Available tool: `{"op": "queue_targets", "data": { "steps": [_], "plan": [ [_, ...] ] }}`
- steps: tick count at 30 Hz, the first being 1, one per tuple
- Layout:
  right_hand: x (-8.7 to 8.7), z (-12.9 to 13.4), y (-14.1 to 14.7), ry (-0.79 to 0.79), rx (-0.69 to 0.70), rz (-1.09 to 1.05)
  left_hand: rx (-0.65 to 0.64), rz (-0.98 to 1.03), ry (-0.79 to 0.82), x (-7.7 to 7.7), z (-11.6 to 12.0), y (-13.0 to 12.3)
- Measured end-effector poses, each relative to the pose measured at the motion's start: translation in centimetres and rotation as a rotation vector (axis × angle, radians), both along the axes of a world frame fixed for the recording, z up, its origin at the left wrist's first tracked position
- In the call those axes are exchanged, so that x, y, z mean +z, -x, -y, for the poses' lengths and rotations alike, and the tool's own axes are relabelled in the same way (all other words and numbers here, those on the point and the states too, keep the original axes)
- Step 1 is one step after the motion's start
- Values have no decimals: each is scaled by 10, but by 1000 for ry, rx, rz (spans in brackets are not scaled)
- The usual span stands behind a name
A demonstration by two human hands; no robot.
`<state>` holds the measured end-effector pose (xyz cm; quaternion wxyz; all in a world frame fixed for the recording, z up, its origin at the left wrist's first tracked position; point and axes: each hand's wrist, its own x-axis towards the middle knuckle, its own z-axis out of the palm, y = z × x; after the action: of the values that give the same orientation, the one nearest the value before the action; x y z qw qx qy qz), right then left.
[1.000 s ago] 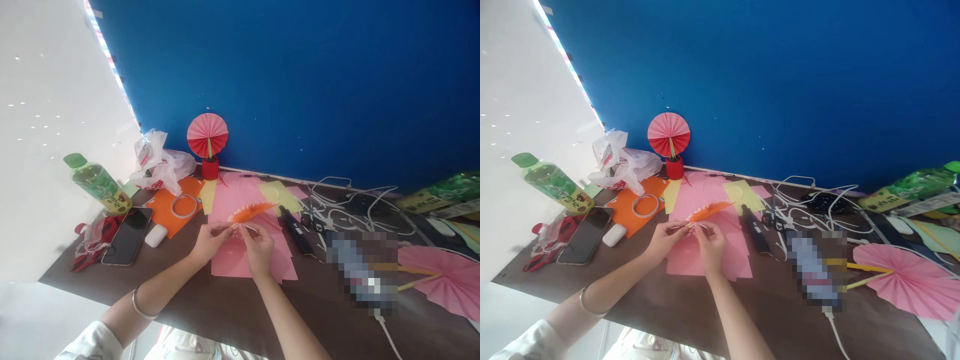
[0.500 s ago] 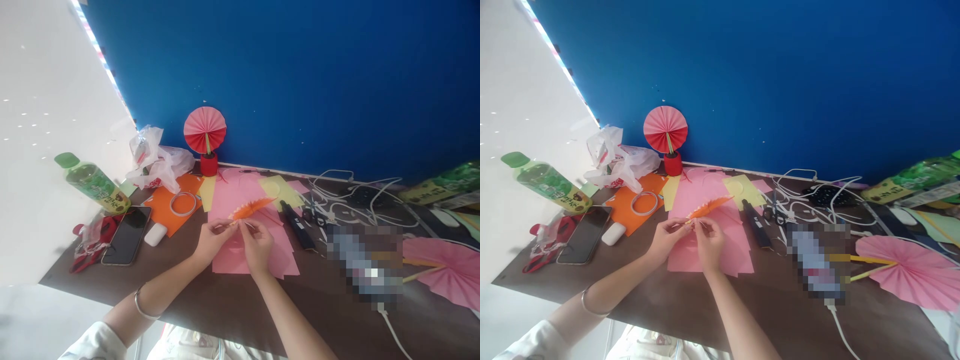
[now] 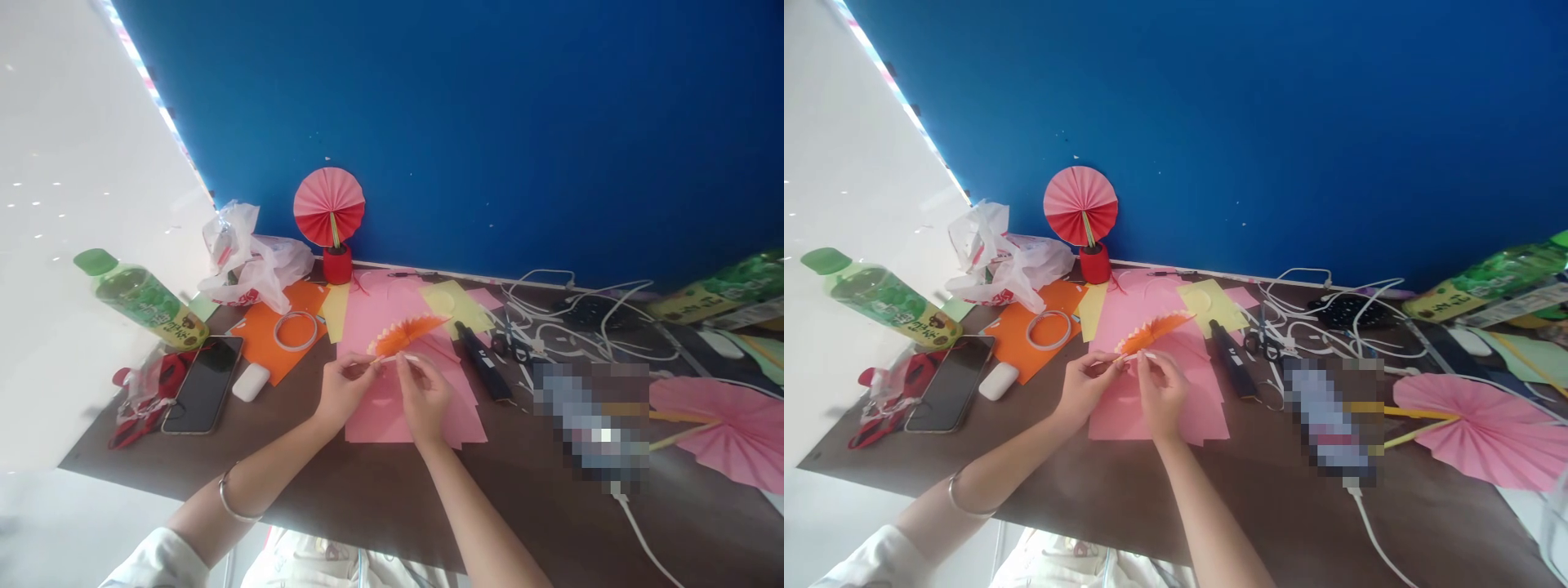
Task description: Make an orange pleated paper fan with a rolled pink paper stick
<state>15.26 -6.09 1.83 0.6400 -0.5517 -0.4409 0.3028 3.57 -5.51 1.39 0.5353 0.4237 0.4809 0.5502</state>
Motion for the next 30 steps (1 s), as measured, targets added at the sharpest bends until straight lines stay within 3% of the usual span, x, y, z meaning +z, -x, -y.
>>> {"op": "queue_targets", "data": {
  "steps": [11,23,30],
  "plan": [
    [-1,-4,-6,55,-84,-38,-7,10,-3,4,1,0],
    [-4,-6,-5,36,-118,41,-39,-6,-21,-4,1,-1],
    [-4,-10,-4,105,-149,-91,-33,-14,9,-2,1,-2]
  ]
}}
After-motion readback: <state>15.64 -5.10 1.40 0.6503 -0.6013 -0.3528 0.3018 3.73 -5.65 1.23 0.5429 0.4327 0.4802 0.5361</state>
